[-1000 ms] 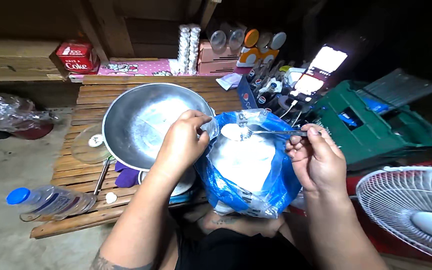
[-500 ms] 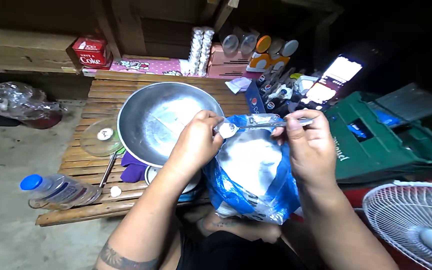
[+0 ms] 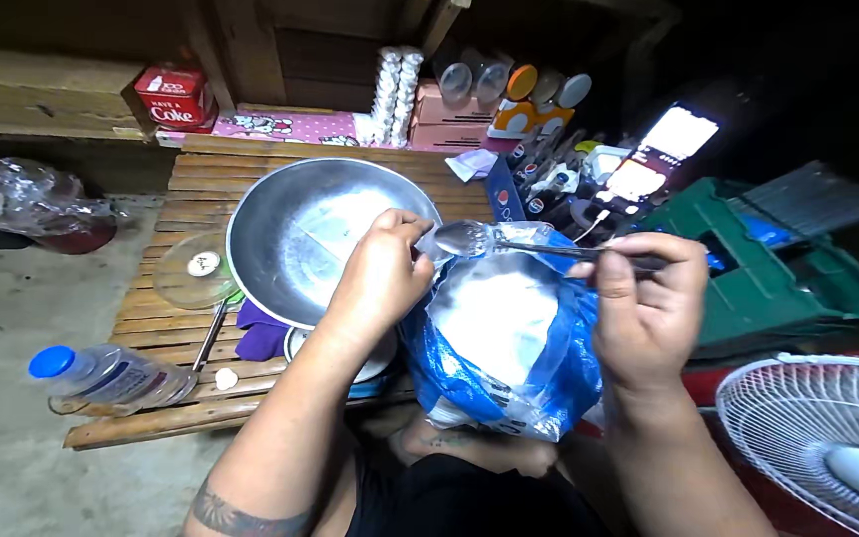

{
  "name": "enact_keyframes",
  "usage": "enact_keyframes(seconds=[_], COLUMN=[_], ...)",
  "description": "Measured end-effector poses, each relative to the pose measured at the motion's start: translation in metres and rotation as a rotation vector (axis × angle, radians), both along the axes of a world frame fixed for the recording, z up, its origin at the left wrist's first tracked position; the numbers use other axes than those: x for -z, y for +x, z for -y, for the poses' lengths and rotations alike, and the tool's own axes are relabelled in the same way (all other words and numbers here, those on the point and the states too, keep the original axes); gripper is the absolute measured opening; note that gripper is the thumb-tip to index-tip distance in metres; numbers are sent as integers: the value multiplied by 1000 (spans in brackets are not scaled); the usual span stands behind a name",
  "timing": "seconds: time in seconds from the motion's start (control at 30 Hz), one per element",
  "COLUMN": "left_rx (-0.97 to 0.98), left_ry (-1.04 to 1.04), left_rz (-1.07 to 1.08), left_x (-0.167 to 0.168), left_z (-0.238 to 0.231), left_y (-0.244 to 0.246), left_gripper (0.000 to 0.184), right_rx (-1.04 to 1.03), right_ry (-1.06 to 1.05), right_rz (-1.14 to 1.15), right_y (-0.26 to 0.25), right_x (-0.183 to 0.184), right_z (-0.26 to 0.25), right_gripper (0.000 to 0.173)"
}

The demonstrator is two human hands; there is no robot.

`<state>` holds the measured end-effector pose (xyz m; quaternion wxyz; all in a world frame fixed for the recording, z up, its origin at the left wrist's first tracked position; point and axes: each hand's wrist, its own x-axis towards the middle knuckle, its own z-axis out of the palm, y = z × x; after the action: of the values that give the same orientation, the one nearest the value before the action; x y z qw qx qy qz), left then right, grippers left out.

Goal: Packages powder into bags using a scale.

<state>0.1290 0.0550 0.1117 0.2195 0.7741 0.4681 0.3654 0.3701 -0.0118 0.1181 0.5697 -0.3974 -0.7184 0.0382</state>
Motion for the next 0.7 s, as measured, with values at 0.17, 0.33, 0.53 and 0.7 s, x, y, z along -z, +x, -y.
enact_keyframes(seconds=[0.17,0.33,0.53,0.7], left_rx=[24,38,39,28], left_ry=[-26,-23,8,15], left_rz=[-44,-75,-81,-99], left_x=[-1,-1,1,0], left_z=[1,1,0,0], left_y=[1,2,3,2], left_gripper=[35,36,36,36], right_rx=[-1,242,420,375], right_ry=[-222,-496,-557,-658], right_rz=[-608,-449,77,102], right_y=[34,64,65,64], right_x=[24,79,101,107], right_z=[8,7,9,3], right_gripper=[16,22,33,30])
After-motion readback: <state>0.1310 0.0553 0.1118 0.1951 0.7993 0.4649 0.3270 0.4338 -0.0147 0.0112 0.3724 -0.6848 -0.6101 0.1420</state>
